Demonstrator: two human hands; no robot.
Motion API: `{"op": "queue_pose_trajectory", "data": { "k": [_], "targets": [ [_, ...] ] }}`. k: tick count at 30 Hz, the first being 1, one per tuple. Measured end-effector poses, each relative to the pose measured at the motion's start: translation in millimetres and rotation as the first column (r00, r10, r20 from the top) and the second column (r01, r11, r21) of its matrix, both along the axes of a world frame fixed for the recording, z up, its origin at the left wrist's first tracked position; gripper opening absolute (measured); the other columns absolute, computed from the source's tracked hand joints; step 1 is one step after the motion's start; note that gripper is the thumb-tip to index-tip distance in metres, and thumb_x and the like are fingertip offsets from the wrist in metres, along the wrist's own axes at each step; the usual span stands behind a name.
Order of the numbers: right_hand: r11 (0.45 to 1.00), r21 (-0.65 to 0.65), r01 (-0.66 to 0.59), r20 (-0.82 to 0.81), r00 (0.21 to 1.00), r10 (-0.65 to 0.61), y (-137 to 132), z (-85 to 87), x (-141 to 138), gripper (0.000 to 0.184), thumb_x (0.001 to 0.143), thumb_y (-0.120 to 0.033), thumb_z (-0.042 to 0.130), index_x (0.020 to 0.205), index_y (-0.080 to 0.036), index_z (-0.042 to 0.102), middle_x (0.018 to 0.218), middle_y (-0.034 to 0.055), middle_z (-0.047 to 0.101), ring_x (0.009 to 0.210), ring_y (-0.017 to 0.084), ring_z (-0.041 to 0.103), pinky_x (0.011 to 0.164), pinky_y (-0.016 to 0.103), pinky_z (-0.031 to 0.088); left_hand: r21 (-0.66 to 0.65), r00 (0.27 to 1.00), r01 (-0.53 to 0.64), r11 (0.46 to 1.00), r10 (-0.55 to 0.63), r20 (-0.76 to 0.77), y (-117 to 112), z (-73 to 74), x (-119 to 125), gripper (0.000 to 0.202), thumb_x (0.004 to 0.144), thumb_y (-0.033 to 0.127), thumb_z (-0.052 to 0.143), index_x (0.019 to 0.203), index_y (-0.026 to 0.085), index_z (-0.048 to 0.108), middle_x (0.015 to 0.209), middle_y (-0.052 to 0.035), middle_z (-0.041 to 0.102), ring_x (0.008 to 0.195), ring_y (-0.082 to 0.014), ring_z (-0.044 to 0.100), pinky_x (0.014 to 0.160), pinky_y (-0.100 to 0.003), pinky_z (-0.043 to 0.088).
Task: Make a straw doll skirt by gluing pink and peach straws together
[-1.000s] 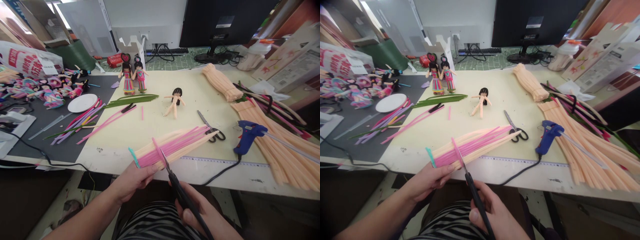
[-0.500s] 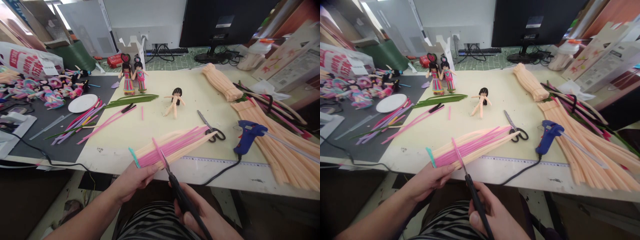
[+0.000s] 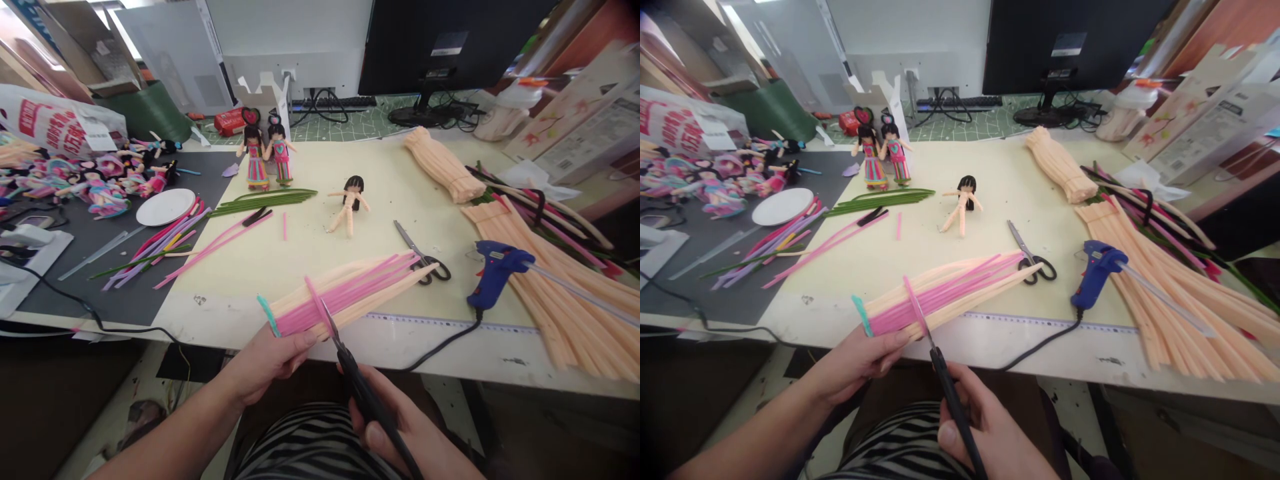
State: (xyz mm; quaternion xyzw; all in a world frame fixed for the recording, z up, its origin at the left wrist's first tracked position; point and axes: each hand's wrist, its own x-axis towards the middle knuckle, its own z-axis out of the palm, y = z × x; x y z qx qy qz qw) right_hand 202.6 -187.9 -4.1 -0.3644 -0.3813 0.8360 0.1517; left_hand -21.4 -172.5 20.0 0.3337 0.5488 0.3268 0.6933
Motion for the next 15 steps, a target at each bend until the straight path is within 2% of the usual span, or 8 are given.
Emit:
{"op": "queue_pose_trajectory", "data": {
  "k": [6, 15],
  "targets": [
    [1.0, 0.019, 0.015, -0.046, 0.999, -0.014, -2.2, -4.5, -1.5, 0.081, 0.07, -0.057, 0.072, 0.136, -0.021, 0.042, 0.077, -0.002, 0.049, 0.062, 0.009, 0.037, 0.06, 0.023, 0.034, -0.005, 1.0, -0.002, 1.0, 0.002, 0.017, -1.2, -2.0, 0.3, 0.047, 0.08, 0.051, 0.062, 0.056, 0.017, 0.042, 0.042, 0.0084, 0.03, 0.041, -0.0046, 0.021, 0.042, -0.023, 0.009],
    [0.999, -0.001, 0.045, -0.021, 0.999, -0.045, -4.0, -9.1, -3.3, 0.086, 0.061, -0.06, 0.076, 0.132, -0.019, 0.05, 0.072, -0.0021, 0.048, 0.058, 0.009, 0.034, 0.054, 0.023, 0.029, -0.049, 0.996, -0.014, 0.999, 0.018, 0.083, -2.7, -3.9, 0.1, 0.039, 0.08, 0.05, 0.063, 0.066, 0.016, 0.049, 0.043, 0.0094, 0.028, 0.04, -0.0037, 0.018, 0.04, -0.021, 0.007]
  ]
}}
